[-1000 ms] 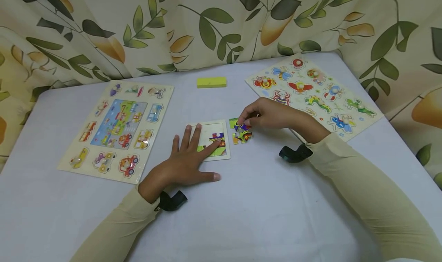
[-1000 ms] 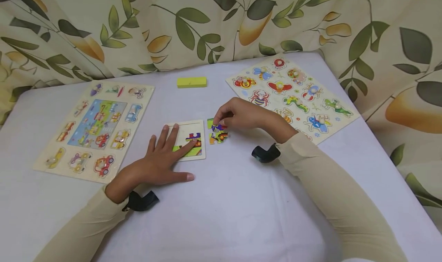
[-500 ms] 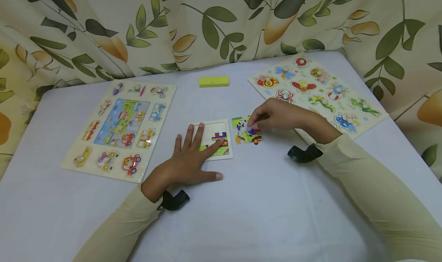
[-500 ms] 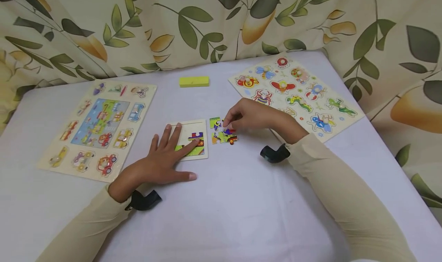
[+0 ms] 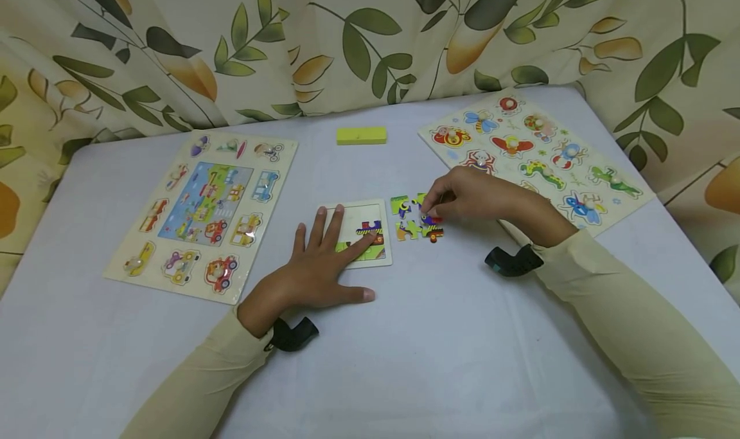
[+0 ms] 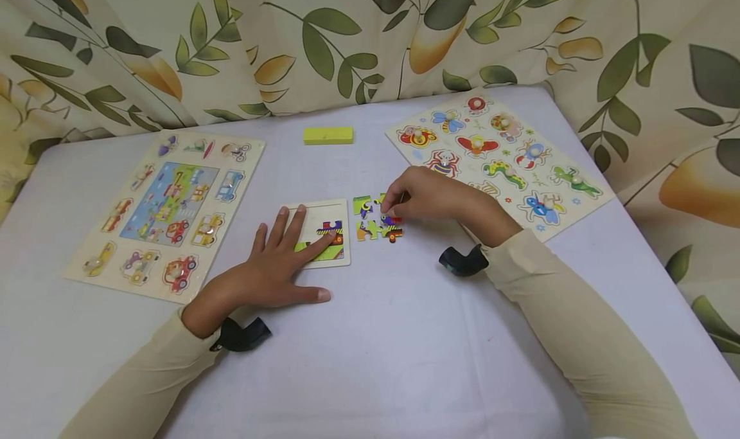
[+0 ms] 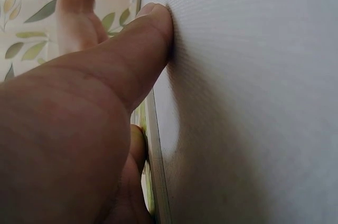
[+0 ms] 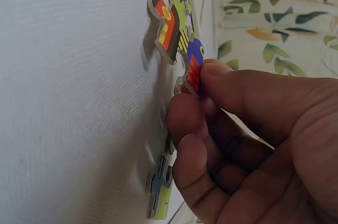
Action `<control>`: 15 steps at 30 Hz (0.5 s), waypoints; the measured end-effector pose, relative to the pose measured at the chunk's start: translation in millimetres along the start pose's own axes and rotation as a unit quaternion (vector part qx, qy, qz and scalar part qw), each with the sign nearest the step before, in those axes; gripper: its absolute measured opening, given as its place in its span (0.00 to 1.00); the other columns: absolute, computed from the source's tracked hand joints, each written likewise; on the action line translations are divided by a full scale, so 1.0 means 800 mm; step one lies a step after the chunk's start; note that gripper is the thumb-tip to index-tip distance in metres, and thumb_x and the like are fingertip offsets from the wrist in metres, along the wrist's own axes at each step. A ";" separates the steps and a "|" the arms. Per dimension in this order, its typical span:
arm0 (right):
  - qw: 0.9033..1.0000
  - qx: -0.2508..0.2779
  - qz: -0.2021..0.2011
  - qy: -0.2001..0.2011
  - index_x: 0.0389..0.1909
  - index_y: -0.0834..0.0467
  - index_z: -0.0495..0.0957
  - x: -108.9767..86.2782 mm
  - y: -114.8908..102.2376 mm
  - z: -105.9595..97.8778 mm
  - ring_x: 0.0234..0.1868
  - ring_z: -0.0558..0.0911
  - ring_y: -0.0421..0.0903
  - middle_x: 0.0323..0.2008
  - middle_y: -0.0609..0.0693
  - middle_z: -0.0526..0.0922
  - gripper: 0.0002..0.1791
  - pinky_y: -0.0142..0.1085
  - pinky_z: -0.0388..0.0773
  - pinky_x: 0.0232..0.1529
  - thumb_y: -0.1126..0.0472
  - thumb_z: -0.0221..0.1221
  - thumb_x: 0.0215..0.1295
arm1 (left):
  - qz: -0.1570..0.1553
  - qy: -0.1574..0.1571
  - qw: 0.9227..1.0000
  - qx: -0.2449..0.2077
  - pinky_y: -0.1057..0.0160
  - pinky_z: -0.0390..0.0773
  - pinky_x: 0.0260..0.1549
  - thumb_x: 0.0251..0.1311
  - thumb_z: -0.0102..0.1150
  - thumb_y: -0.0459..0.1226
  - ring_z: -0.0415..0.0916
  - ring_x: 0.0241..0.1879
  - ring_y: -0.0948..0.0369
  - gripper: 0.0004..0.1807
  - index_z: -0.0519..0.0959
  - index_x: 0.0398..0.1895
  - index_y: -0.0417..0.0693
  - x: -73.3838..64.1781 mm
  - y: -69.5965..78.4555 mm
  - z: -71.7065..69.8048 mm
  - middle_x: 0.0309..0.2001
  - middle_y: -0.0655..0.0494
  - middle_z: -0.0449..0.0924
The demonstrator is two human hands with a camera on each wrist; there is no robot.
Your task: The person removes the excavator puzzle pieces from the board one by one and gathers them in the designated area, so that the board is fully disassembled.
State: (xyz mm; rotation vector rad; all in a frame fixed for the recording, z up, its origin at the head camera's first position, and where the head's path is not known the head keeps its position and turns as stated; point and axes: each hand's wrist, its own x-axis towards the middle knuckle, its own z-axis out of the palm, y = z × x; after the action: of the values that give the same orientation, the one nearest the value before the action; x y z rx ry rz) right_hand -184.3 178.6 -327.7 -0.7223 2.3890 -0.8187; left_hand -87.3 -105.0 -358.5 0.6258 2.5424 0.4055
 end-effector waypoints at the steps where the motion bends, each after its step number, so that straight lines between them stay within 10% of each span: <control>1: 1.000 -0.002 -0.001 -0.001 0.38 0.60 0.86 0.000 0.000 0.000 0.37 0.78 0.46 0.37 0.49 0.86 0.08 0.37 0.76 0.42 0.72 0.61 0.63 | 0.000 0.000 1.000 0.001 0.36 0.19 0.62 0.54 0.56 0.68 0.04 0.68 0.47 0.50 0.46 0.77 0.74 0.000 0.000 0.000 0.74 0.46 0.12; 15: 1.000 -0.004 -0.003 0.007 0.38 0.61 0.86 0.000 0.001 0.001 0.38 0.79 0.47 0.38 0.51 0.85 0.09 0.37 0.76 0.43 0.74 0.61 0.62 | -0.001 0.000 1.000 0.008 0.36 0.19 0.62 0.53 0.57 0.68 0.05 0.69 0.46 0.50 0.46 0.77 0.73 0.002 -0.001 0.001 0.74 0.45 0.12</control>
State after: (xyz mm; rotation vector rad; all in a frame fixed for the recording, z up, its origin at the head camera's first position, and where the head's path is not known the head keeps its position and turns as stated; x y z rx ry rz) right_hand -183.8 178.9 -329.1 -0.7307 2.4052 -0.8204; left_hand -88.3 -104.4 -360.2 0.6278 2.5486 0.3852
